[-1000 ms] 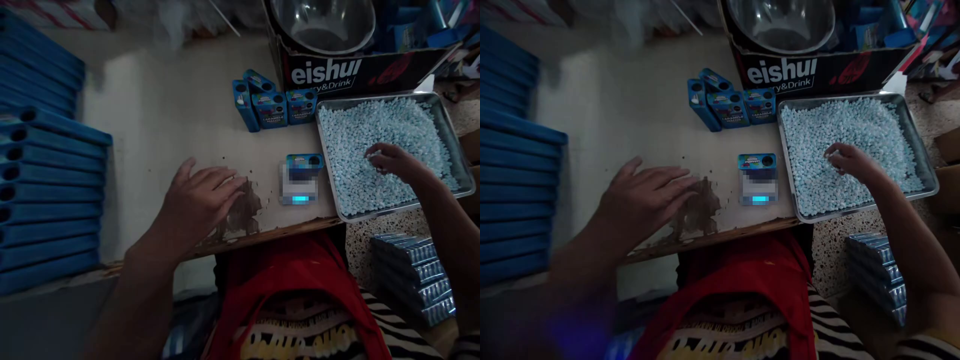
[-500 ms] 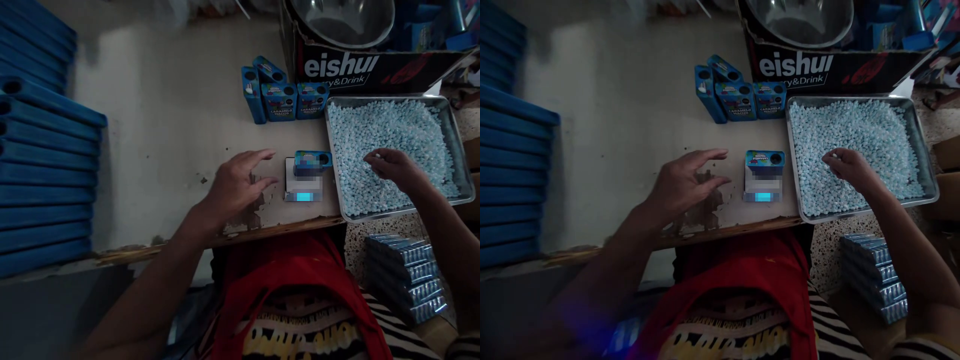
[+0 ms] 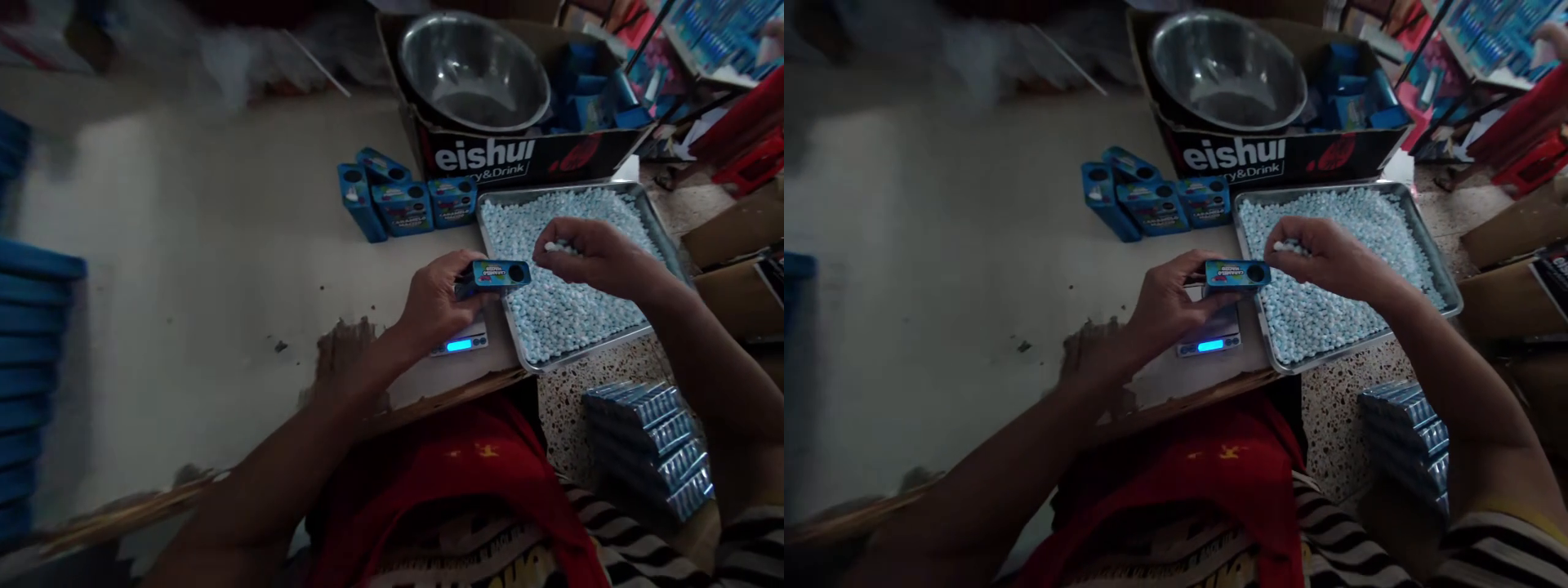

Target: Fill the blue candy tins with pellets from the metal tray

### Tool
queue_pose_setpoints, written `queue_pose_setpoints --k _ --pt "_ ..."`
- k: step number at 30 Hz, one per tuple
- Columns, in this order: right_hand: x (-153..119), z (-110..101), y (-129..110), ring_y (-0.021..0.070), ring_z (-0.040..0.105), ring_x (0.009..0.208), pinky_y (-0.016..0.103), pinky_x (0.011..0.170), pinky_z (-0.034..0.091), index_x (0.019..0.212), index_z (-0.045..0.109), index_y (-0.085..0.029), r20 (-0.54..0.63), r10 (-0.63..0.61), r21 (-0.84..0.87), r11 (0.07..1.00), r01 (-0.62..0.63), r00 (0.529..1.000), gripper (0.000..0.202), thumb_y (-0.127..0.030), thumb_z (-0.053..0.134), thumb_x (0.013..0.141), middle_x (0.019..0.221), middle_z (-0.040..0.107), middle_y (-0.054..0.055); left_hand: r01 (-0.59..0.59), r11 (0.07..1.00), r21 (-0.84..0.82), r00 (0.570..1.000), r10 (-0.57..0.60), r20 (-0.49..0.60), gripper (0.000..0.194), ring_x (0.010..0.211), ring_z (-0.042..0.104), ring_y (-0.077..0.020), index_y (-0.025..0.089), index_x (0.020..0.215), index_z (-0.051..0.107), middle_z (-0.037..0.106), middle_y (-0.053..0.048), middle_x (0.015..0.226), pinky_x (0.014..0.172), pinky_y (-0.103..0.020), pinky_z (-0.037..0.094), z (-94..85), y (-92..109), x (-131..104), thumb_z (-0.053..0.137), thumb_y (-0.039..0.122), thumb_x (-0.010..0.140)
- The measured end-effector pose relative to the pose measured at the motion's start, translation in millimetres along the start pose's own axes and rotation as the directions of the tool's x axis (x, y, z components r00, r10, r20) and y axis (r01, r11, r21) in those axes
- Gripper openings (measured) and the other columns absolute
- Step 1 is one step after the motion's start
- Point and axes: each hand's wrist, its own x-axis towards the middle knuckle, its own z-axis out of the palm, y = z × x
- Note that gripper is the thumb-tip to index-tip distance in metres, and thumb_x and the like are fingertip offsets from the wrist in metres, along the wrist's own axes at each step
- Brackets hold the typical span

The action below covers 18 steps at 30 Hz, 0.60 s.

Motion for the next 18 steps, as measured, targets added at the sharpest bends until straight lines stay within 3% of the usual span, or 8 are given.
queue_pose_setpoints --k 4,7,11,15,18 --pt "3 -25 -12 0.0134 0.046 0.074 0.031 0.071 0.030 0.097 0.075 -0.021 0.139 -0.105 -0.343 0.928 0.147 0.985 0.009 -0.029 0.074 0.096 0.075 0.058 -0.003 -0.028 0.999 -0.029 1.000 0.028 0.001 0.041 0.098 0.080 -0.0250 0.022 0.120 0.079 0.084 -0.006 0.111 0.095 -0.037 0.065 17.2 13 13 0.092 0.034 0.083" --pt "5 -35 -10 0.0140 0.048 0.074 0.031 0.073 0.030 0.101 0.077 -0.023 0.241 -0.092 -0.452 0.871 0.196 0.966 0.009 -0.029 0.073 0.097 0.075 0.060 -0.004 -0.026 0.996 -0.085 1.000 0.027 0.006 0.039 0.097 0.080 -0.0242 0.022 0.118 0.079 0.084 -0.005 0.111 0.093 -0.037 0.066 30.9 15 17 0.091 0.033 0.083" --pt "3 -39 -5 0.0148 0.050 0.073 0.031 0.073 0.031 0.113 0.079 -0.027 0.295 -0.040 -0.505 0.842 0.191 0.955 0.017 -0.031 0.077 0.096 0.074 0.063 -0.005 -0.010 0.993 -0.117 1.000 0.011 0.008 0.040 0.097 0.081 -0.0242 0.022 0.119 0.079 0.084 -0.005 0.108 0.090 -0.036 0.066 42.4 16 19 0.091 0.036 0.084" --pt "-1 -39 4 0.0156 0.055 0.074 0.032 0.073 0.034 0.121 0.078 -0.027 0.239 0.010 -0.503 0.856 0.116 0.971 0.026 -0.030 0.078 0.095 0.080 0.067 -0.003 0.002 0.994 -0.111 1.000 0.000 0.020 0.038 0.095 0.080 -0.0230 0.023 0.117 0.079 0.084 -0.004 0.108 0.089 -0.036 0.066 48.9 16 21 0.091 0.032 0.083" --pt "-4 -37 17 0.0154 0.056 0.075 0.031 0.072 0.037 0.118 0.077 -0.026 0.177 0.030 -0.411 0.911 0.046 0.984 0.031 -0.033 0.085 0.089 0.084 0.070 -0.003 0.010 0.996 -0.084 1.000 -0.008 0.026 0.040 0.097 0.080 -0.0238 0.023 0.119 0.079 0.084 -0.006 0.112 0.090 -0.037 0.066 53.8 15 23 0.092 0.031 0.082"
